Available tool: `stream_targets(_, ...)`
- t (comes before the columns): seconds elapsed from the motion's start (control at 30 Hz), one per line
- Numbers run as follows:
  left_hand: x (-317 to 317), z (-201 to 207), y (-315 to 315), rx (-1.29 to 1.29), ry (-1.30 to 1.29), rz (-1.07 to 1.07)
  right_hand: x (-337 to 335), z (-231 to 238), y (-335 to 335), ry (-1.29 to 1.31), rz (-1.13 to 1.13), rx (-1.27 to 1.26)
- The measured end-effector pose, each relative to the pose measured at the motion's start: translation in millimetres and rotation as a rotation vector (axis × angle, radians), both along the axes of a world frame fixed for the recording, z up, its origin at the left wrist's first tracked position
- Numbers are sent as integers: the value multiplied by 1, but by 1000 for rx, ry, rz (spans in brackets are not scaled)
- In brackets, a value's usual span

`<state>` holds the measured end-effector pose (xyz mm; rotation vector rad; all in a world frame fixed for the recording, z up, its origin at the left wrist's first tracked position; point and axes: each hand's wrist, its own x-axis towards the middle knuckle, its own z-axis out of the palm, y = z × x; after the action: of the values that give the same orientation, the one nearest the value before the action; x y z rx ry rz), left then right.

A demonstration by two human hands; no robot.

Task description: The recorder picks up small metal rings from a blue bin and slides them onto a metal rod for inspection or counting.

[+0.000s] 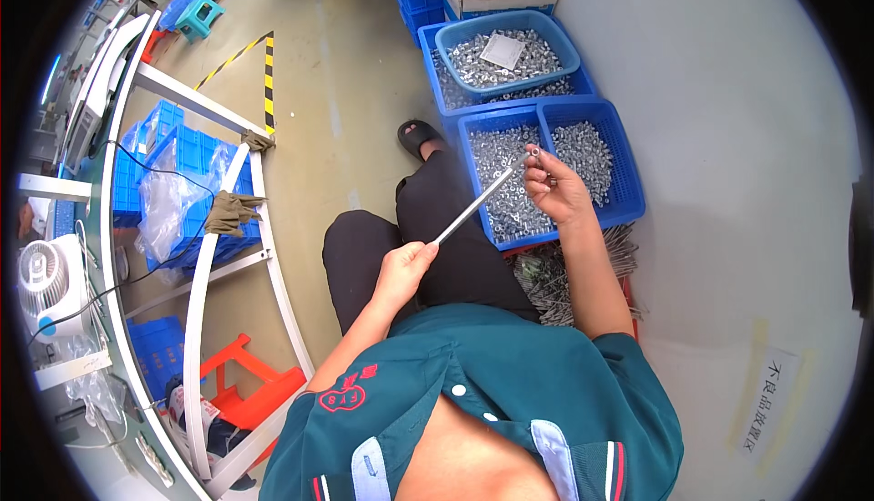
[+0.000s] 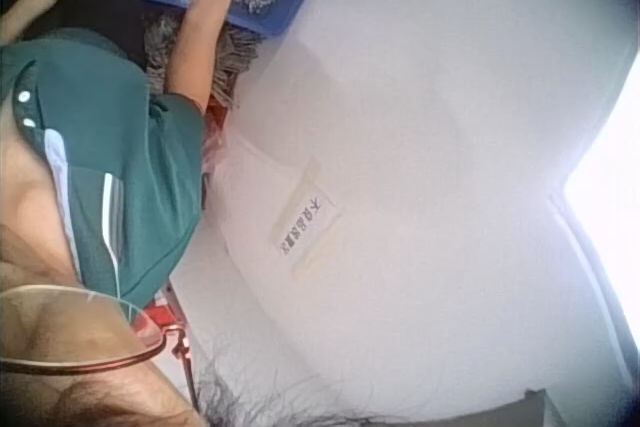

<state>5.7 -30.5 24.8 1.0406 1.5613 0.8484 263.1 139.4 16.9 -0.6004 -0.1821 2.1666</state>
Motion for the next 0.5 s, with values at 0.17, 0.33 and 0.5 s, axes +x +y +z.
stream_targets(0.17, 1, 3, -1, 5, 24, -3, 3, -2, 1, -20, 20, 73)
stream_targets(0.33, 0, 3, -1, 18, 26, -10, 5, 0, -1, 0, 44, 101)
stream_targets(0.5, 1, 3, -1, 22, 30, -8, 3, 4, -1, -97, 67, 119)
